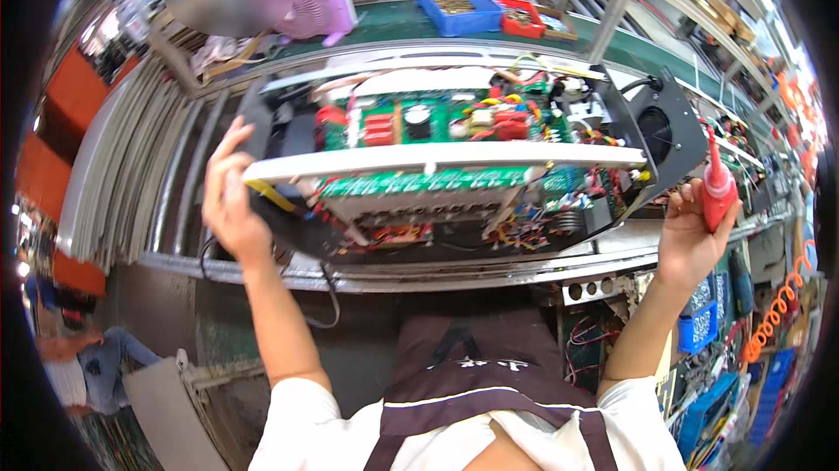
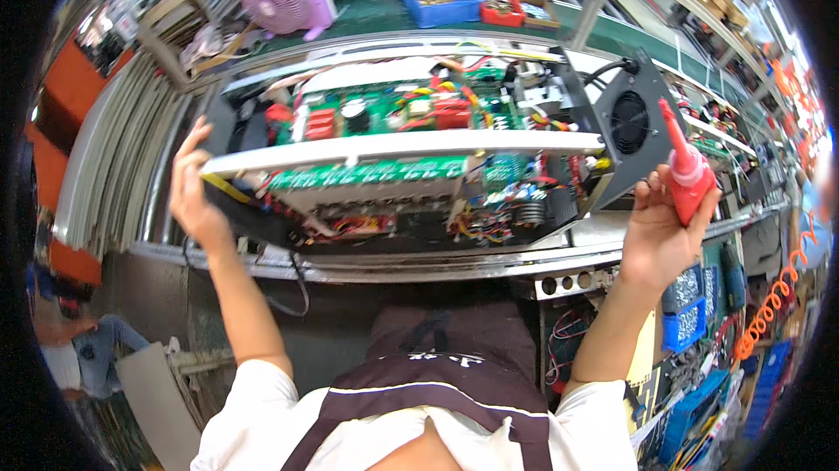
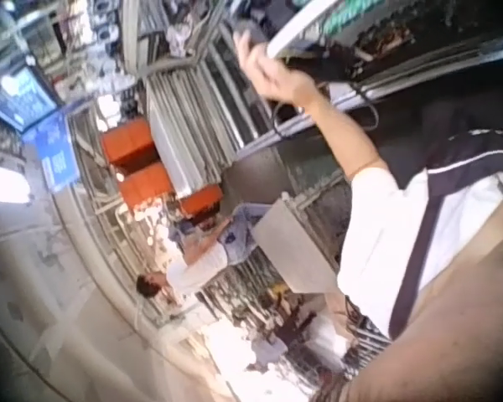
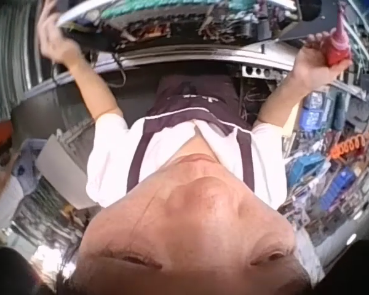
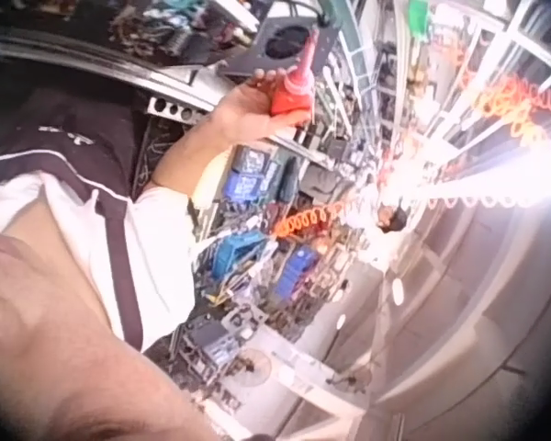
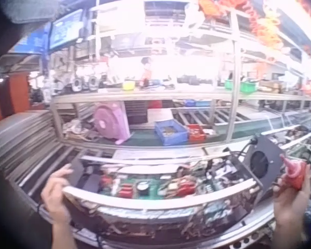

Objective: The person assembles the internal components of an electronic device by placing a PCB and a fan into an electronic chassis, then securing them with screws using a screwdriver. Wiring harnesses are connected using tweezers, and oil is dispensed with an oil dispenser.

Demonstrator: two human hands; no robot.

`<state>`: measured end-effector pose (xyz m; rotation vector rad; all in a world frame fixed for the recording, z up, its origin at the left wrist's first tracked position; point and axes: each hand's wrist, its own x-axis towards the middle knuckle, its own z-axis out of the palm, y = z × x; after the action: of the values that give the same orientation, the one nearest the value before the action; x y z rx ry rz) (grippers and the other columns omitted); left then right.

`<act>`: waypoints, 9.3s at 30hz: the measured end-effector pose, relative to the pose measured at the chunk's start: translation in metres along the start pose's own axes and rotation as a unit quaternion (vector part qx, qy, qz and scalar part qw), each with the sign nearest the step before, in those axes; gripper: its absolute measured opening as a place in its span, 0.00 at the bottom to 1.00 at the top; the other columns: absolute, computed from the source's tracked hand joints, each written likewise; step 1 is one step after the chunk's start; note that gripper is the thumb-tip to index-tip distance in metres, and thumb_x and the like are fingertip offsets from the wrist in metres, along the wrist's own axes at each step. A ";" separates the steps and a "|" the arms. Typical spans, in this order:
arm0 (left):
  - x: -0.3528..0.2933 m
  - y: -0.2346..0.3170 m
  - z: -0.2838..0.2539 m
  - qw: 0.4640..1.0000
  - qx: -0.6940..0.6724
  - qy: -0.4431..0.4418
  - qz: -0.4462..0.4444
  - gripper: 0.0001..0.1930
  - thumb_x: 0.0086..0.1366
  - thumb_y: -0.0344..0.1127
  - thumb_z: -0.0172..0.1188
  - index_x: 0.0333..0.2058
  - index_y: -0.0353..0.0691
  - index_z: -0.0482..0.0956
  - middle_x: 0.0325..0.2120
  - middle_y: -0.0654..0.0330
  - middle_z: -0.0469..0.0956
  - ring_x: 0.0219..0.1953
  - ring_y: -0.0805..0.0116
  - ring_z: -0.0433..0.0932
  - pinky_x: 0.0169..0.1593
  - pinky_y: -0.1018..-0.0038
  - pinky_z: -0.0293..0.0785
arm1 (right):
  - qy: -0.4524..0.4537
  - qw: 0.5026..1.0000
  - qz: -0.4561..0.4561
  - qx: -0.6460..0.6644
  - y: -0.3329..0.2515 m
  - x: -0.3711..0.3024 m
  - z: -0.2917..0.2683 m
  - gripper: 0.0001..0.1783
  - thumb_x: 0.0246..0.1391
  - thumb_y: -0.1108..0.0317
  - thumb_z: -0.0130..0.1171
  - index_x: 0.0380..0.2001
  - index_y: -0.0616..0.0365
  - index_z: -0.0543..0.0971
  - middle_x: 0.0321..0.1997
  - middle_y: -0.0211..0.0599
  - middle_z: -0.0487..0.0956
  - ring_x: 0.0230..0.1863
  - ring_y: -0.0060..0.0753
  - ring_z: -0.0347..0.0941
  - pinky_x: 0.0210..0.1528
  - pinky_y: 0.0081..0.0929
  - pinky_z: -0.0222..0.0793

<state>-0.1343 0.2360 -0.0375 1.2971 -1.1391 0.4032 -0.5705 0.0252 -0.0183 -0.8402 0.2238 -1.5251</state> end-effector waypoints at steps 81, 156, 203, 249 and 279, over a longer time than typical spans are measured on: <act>0.055 0.036 0.005 0.951 0.240 -0.182 -0.063 0.08 0.52 0.22 0.58 0.17 0.33 0.70 0.20 0.57 0.75 0.31 0.50 0.77 0.49 0.57 0.73 | -0.228 0.808 -0.048 -0.541 0.113 0.006 0.210 0.27 0.40 0.68 0.74 0.42 0.63 0.72 0.33 0.43 0.79 0.29 0.36 0.79 0.32 0.26 0.74; 0.055 0.040 0.009 0.955 0.241 -0.155 -0.073 0.08 0.52 0.22 0.57 0.17 0.32 0.70 0.19 0.56 0.74 0.31 0.50 0.77 0.49 0.59 0.74 | -0.193 0.837 -0.127 -0.497 0.022 0.065 0.162 0.24 0.45 0.72 0.69 0.43 0.67 0.70 0.37 0.46 0.78 0.37 0.37 0.79 0.42 0.29 0.74; 0.054 0.041 0.013 0.952 0.258 -0.155 -0.059 0.09 0.54 0.22 0.55 0.17 0.31 0.69 0.19 0.56 0.74 0.27 0.52 0.75 0.50 0.57 0.73 | -0.447 0.664 -0.213 -0.561 0.046 0.031 0.162 0.35 0.31 0.65 0.78 0.41 0.61 0.69 0.39 0.55 0.80 0.25 0.39 0.78 0.24 0.29 0.74; 0.049 0.044 0.012 0.926 0.293 -0.223 -0.081 0.09 0.60 0.24 0.50 0.22 0.30 0.74 0.21 0.54 0.75 0.29 0.54 0.74 0.49 0.60 0.71 | -0.105 0.797 -0.069 -0.591 0.010 0.068 0.115 0.21 0.41 0.68 0.72 0.37 0.61 0.74 0.30 0.39 0.80 0.28 0.33 0.79 0.30 0.24 0.74; 0.052 0.050 0.019 0.930 0.288 -0.215 -0.076 0.09 0.59 0.23 0.49 0.21 0.29 0.72 0.21 0.54 0.76 0.28 0.55 0.75 0.49 0.60 0.71 | 0.064 0.870 0.024 -0.488 -0.012 0.073 0.092 0.14 0.50 0.68 0.66 0.38 0.62 0.75 0.33 0.33 0.77 0.30 0.24 0.75 0.30 0.23 0.73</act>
<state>-0.1582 0.2161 0.0300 2.0520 -1.3212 0.3586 -0.5171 -0.0089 0.0807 -1.4942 1.1740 -1.3791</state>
